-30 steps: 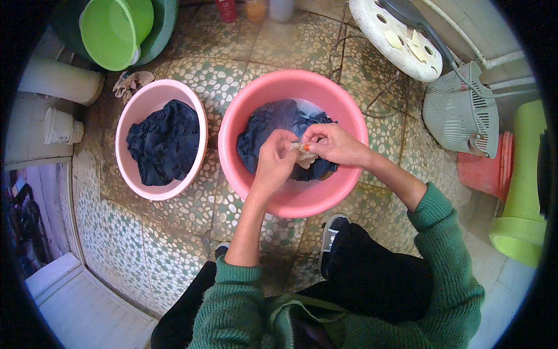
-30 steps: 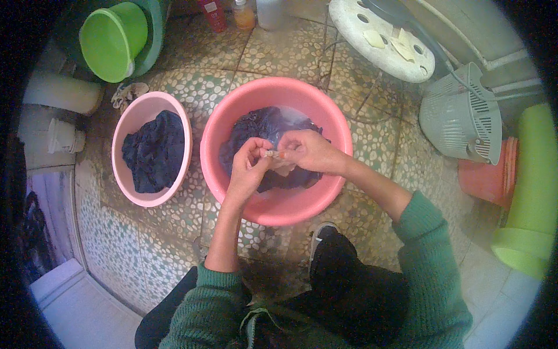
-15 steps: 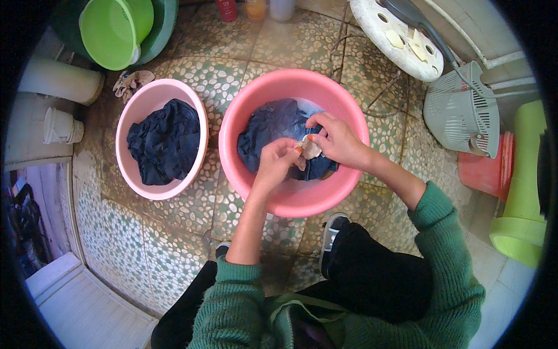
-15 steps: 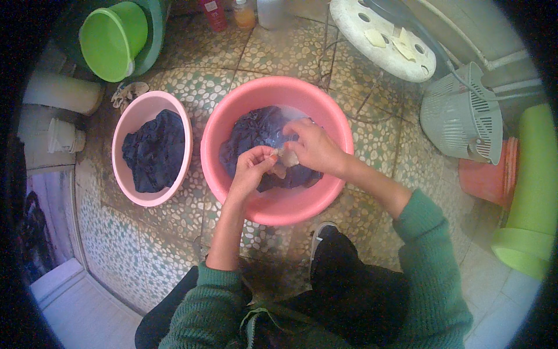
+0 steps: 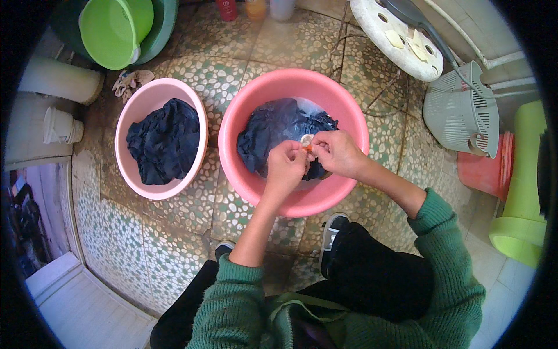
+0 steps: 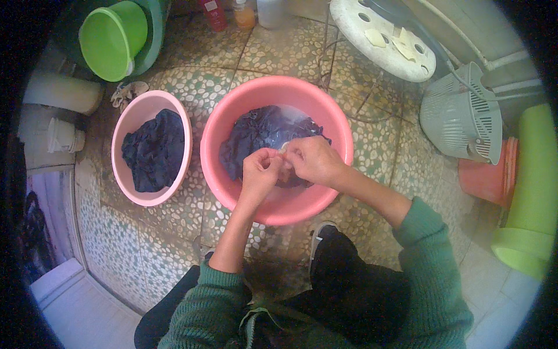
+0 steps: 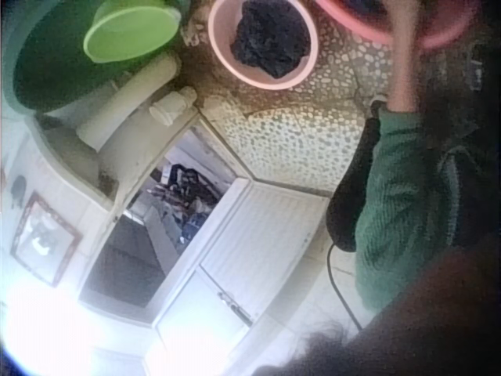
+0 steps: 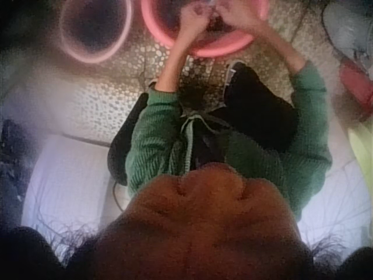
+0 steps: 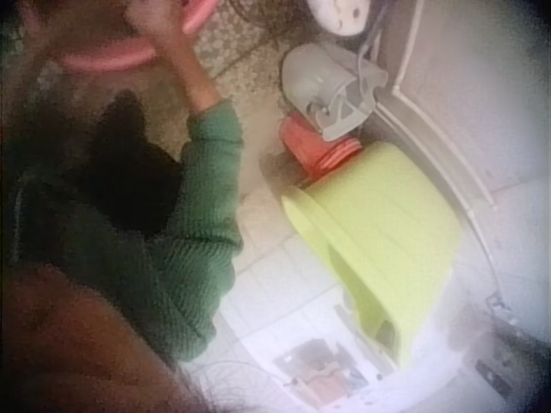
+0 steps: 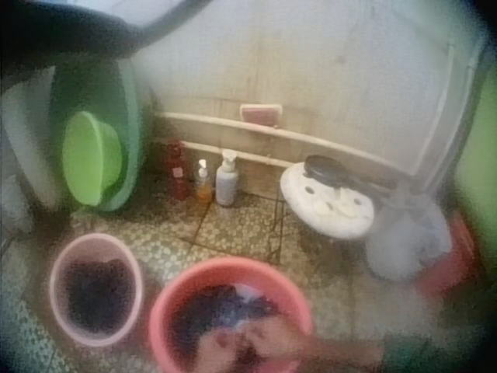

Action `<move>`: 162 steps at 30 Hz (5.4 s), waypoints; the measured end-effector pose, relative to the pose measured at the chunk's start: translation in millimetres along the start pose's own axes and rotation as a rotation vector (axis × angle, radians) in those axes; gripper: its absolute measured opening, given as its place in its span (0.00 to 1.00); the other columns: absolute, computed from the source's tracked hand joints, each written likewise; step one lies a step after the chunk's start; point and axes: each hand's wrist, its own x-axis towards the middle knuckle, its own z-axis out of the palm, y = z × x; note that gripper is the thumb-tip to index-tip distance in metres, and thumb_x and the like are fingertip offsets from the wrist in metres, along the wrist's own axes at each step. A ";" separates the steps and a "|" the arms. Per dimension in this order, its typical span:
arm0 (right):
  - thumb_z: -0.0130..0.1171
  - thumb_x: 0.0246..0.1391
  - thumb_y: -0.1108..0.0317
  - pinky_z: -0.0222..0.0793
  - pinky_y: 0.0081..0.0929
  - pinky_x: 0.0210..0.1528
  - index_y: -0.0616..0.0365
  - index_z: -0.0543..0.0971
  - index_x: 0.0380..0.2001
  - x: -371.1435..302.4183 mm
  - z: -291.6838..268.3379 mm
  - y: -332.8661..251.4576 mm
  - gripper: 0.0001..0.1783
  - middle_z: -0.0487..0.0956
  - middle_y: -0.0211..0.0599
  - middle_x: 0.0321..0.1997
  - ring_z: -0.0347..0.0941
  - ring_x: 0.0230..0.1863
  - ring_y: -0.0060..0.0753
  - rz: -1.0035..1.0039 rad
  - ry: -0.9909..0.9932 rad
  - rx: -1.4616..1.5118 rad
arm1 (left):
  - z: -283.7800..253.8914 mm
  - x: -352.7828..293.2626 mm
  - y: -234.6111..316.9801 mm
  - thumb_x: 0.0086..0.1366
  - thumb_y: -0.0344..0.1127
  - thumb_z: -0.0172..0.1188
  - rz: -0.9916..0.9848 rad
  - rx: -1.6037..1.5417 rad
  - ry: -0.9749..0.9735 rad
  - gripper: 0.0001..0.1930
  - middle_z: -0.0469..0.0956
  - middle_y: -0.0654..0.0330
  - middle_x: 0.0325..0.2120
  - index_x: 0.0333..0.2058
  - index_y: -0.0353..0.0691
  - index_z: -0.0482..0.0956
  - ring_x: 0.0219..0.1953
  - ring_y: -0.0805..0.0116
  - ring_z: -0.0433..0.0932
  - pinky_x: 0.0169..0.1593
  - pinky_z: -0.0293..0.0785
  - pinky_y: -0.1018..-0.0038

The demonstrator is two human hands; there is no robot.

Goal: The person hand-washes a dark garment in a pink basin filled with water, using a small orange bar of soap to scrub the fabric. The person repeatedly rubs the soap against the cloth and rinses it in the basin.

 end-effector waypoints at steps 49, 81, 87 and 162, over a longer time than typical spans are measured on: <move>0.54 0.51 0.79 0.75 0.35 0.40 0.63 0.78 0.33 9.6 7.8 22.7 0.06 0.81 0.45 0.30 0.81 0.36 0.38 0.000 0.078 0.282 | -6.1 -2.2 15.1 0.63 0.26 0.58 0.330 0.342 0.020 0.04 0.80 0.53 0.27 0.34 0.33 0.80 0.29 0.65 0.79 0.36 0.74 0.70; 0.53 0.58 0.78 0.76 0.26 0.38 0.63 0.75 0.36 -0.9 8.3 13.4 0.04 0.80 0.35 0.33 0.79 0.35 0.25 0.008 0.108 0.463 | 6.1 -7.0 13.3 0.60 0.27 0.65 0.286 0.339 0.149 0.04 0.80 0.65 0.29 0.34 0.35 0.81 0.32 0.81 0.75 0.36 0.72 0.83; 0.58 0.51 0.78 0.76 0.31 0.42 0.62 0.77 0.39 4.6 -9.6 1.4 0.10 0.81 0.43 0.37 0.81 0.36 0.37 -0.194 0.095 0.129 | 2.5 -6.2 8.8 0.60 0.29 0.64 0.295 0.276 0.120 0.07 0.79 0.67 0.27 0.36 0.34 0.79 0.29 0.84 0.73 0.32 0.69 0.82; 0.52 0.50 0.82 0.73 0.34 0.38 0.62 0.74 0.32 3.1 -9.1 12.5 0.06 0.75 0.43 0.30 0.75 0.34 0.42 -0.278 0.077 0.084 | -13.6 9.8 16.2 0.63 0.22 0.61 0.138 -0.051 -0.119 0.05 0.82 0.60 0.31 0.38 0.33 0.82 0.30 0.76 0.79 0.35 0.77 0.78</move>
